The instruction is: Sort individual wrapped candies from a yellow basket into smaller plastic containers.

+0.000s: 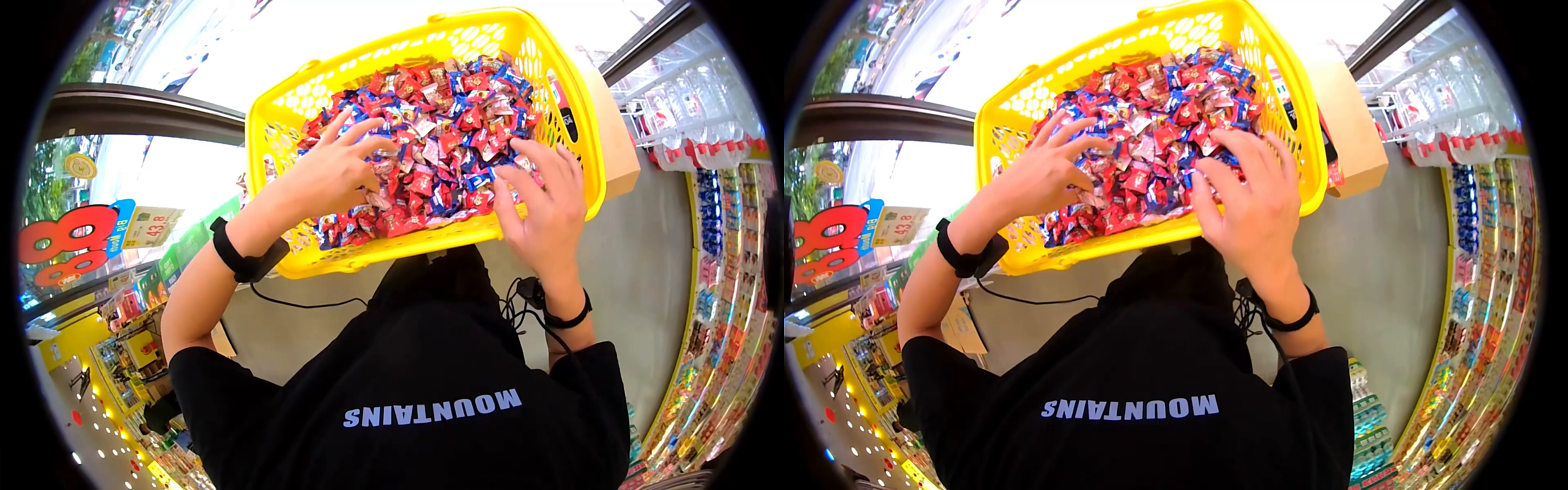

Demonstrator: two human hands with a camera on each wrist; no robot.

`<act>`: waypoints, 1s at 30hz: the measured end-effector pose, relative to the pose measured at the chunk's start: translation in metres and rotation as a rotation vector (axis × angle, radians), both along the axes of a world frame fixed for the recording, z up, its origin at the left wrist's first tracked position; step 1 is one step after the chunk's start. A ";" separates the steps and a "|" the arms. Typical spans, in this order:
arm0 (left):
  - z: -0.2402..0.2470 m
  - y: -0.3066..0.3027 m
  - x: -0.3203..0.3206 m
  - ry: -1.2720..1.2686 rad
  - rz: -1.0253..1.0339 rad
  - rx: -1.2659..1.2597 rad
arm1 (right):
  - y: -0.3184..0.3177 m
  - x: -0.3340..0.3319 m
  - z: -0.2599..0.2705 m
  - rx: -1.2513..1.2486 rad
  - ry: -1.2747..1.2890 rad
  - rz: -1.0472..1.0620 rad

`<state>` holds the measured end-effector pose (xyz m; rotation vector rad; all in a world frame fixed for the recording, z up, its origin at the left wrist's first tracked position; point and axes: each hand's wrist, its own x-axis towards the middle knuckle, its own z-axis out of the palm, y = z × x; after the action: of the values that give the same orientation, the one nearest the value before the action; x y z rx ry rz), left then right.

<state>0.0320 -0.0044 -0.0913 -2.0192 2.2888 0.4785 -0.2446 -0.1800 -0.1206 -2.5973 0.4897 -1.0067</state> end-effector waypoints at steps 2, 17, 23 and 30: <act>0.010 0.008 0.001 -0.020 0.028 -0.035 | 0.000 0.000 0.001 -0.006 0.001 -0.013; 0.050 0.126 -0.025 0.023 0.188 -0.434 | 0.139 0.082 0.024 -0.216 0.054 0.417; 0.030 0.192 -0.017 0.053 0.306 -0.469 | 0.187 0.111 0.022 -0.253 0.083 0.517; -0.017 0.245 0.003 0.264 0.389 -0.654 | 0.221 0.133 0.003 -0.296 0.036 0.605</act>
<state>0.0355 0.2406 -0.1084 -2.8901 2.4185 -0.0172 -0.1121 0.0407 -0.1175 -2.7389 -0.4566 -0.8620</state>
